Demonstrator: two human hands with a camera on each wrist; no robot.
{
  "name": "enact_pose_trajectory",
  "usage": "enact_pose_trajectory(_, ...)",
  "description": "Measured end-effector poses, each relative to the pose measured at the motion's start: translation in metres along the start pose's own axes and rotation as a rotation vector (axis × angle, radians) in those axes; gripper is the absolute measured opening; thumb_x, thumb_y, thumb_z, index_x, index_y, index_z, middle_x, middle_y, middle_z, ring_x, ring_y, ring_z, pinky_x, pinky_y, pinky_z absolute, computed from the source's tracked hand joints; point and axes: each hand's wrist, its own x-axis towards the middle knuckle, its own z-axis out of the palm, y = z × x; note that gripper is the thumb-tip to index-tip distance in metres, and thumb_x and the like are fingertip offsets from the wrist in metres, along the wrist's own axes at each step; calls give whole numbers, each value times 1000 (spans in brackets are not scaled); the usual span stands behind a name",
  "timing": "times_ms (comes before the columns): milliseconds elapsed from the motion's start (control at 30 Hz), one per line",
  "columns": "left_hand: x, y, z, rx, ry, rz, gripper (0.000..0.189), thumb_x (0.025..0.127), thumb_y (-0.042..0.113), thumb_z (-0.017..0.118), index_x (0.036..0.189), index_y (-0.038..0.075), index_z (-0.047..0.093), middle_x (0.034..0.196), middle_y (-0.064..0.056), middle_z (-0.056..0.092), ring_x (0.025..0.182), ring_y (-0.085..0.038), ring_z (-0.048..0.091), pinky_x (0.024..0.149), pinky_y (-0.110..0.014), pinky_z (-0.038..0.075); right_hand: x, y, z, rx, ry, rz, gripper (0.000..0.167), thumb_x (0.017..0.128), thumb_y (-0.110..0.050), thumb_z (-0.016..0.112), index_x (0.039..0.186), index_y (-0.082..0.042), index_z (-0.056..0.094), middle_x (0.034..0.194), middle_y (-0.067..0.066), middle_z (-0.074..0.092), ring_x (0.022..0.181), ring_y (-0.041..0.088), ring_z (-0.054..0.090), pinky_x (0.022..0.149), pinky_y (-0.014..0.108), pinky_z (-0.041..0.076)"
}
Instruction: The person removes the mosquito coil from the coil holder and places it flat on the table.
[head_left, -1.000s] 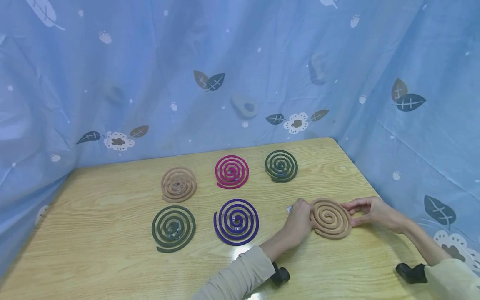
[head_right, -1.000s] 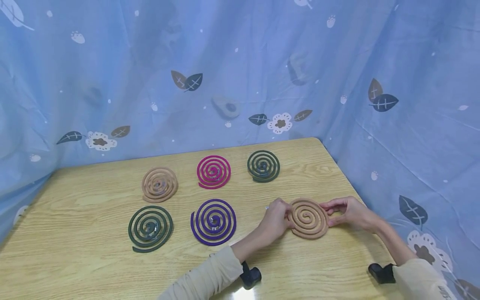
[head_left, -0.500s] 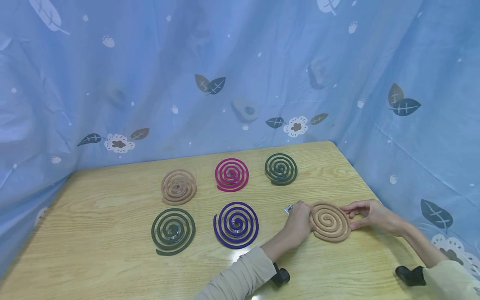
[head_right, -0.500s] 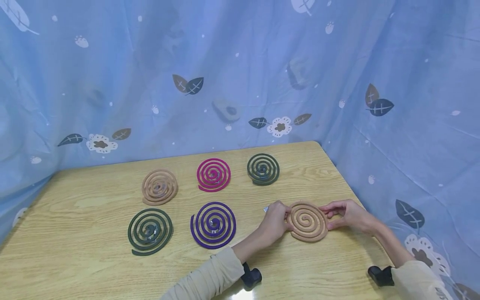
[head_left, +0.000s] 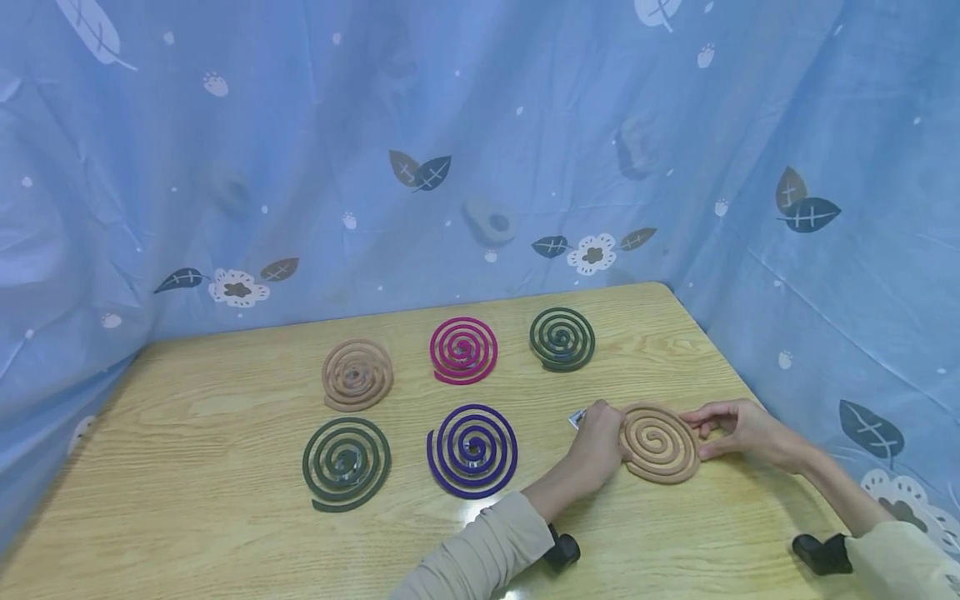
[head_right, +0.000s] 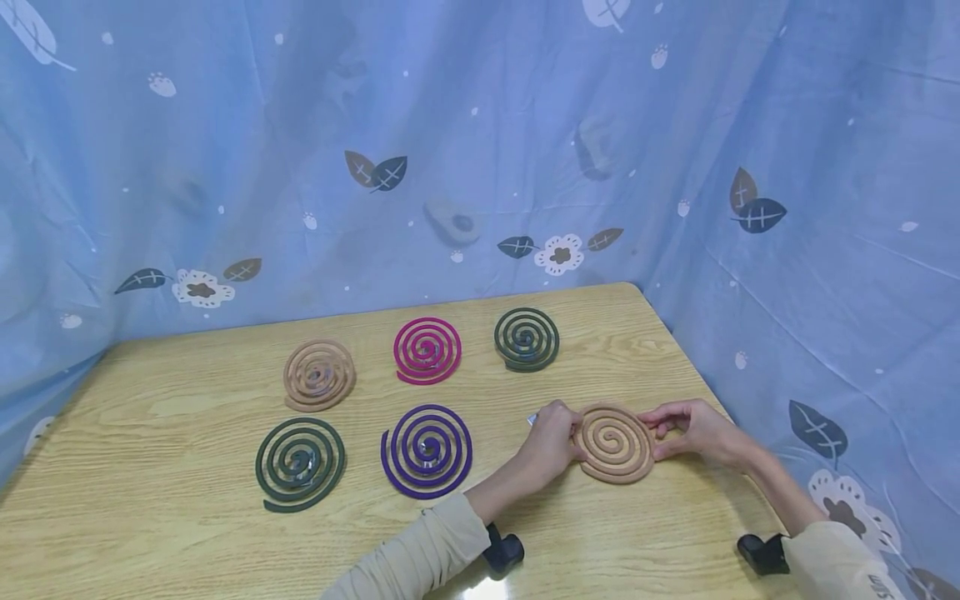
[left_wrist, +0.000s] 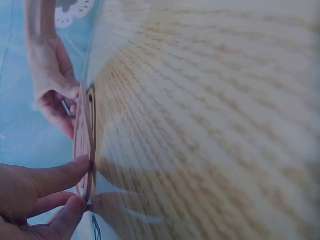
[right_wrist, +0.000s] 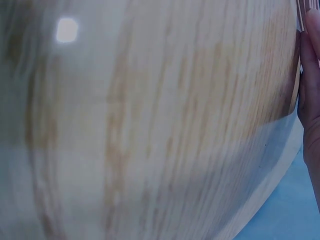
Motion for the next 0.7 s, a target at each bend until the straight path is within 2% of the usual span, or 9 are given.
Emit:
enact_pose_trajectory(200,2,-1,0,-1,-4,-10,20,65,10,87,65,7,67,68,4,50,66,-2,41,54,-11,40,0,0,0,-2,5,6,47,75,3,76,114,20,56,85,6,65,78,6,61,70,15,53)
enact_pose_trajectory(533,5,-2,2,90,1,-8,30,63,18,89,56,10,60,71,3,55,72,-2,46,60,-11,44,1,0,1,-12,-11,-18,50,76,4,75,117,21,53,81,7,64,76,4,60,69,15,52)
enact_pose_trajectory(700,6,0,3,130,10,-14,25,63,20,89,62,10,66,74,3,57,76,-3,51,65,-10,47,2,-2,0,-35,-15,-12,50,77,3,75,118,21,53,79,6,62,74,3,58,66,16,51)
